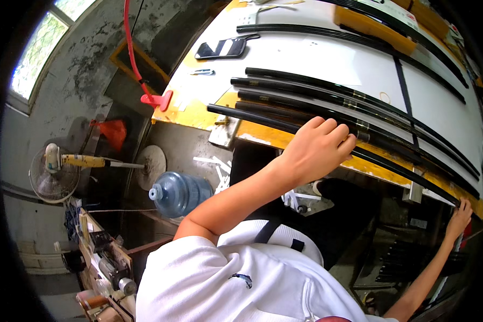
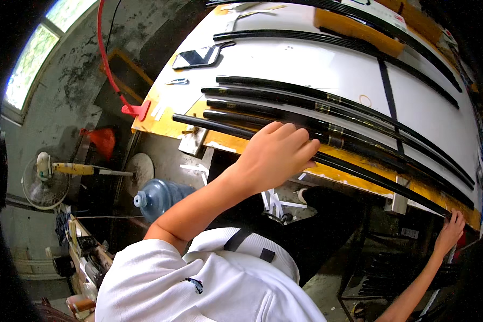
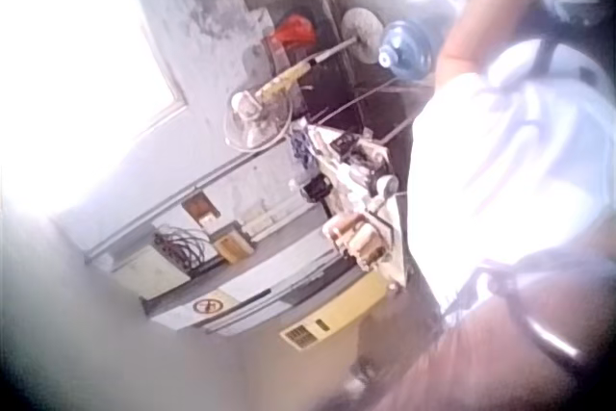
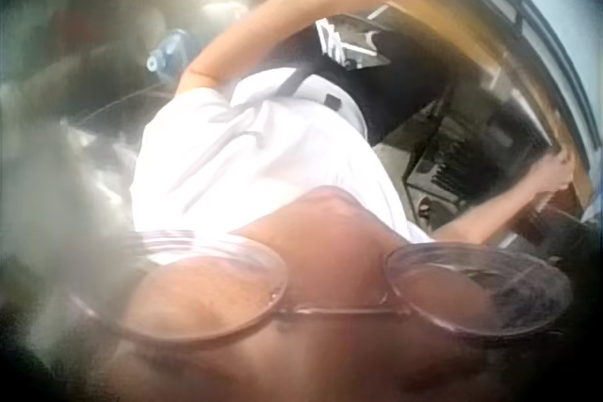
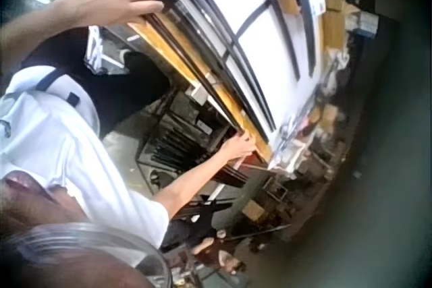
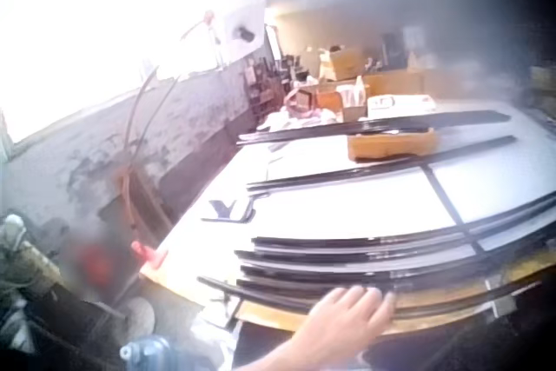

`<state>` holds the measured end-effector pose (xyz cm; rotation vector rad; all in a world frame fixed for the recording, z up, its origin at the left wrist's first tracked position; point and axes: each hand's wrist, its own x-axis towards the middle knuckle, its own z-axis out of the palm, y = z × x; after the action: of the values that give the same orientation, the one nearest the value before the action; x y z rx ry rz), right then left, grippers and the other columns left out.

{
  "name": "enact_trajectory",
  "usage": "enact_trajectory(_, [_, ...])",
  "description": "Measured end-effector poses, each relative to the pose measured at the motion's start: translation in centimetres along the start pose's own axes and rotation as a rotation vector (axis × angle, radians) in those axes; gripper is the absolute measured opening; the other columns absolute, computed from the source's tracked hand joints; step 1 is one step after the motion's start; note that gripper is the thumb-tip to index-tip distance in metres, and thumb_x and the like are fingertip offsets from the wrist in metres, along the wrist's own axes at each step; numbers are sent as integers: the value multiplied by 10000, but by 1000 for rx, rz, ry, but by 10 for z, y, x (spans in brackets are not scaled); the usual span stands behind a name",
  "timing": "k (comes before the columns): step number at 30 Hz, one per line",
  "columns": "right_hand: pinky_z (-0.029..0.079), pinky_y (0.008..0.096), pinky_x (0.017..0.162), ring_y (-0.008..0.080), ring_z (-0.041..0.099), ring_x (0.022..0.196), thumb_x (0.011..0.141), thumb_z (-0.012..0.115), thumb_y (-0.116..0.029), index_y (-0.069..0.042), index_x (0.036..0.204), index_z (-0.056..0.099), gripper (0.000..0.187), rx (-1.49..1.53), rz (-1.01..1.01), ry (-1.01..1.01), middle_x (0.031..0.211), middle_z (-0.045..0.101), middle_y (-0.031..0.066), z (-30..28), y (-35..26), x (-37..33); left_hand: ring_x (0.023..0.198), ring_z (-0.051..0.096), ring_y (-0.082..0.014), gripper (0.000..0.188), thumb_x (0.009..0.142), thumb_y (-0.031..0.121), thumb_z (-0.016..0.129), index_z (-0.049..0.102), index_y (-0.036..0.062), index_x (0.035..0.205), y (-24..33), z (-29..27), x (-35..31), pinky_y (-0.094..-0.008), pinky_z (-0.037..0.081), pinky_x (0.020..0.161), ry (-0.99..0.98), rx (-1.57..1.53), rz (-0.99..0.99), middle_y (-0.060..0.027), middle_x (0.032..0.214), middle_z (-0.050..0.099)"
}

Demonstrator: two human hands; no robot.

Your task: The person picks up small adhesive labels from a sheet and applies them to the ends of several black rods. They peel each label, position it on a rod end, and smooth it down before moving to the next rod.

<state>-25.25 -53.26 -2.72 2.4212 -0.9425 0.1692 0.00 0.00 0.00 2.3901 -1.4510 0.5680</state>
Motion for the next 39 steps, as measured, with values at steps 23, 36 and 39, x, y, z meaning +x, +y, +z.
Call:
enact_trajectory(23, [421,392,991,294,533,1171,961,472,-75,-62,1286,531,331,493,-296,303,1331,500,133,-48,-111,39,823,546,-223,204,697,138,594,579,69,888,-33,49,-50,-339,473,745,327,-243,-214,-66,868,527])
enact_trajectory(36, [448,378,905,311,578,1009,809,585,-7,-15,994,594,186,890,-815,134,1020,609,130,-229,-410,77,1101,571,-324,334,756,202,688,598,40,1033,-59,-5,-44,-425,458,968,128,-432,-175,-145,1146,590])
enact_trajectory(39, [428,373,972,305,559,1103,815,607,-21,-28,1079,601,263,867,-881,-97,1132,608,128,-225,-433,102,1188,542,-308,370,752,202,713,604,41,1067,-84,-33,-41,-447,409,1031,62,-343,-219,-141,1211,580])
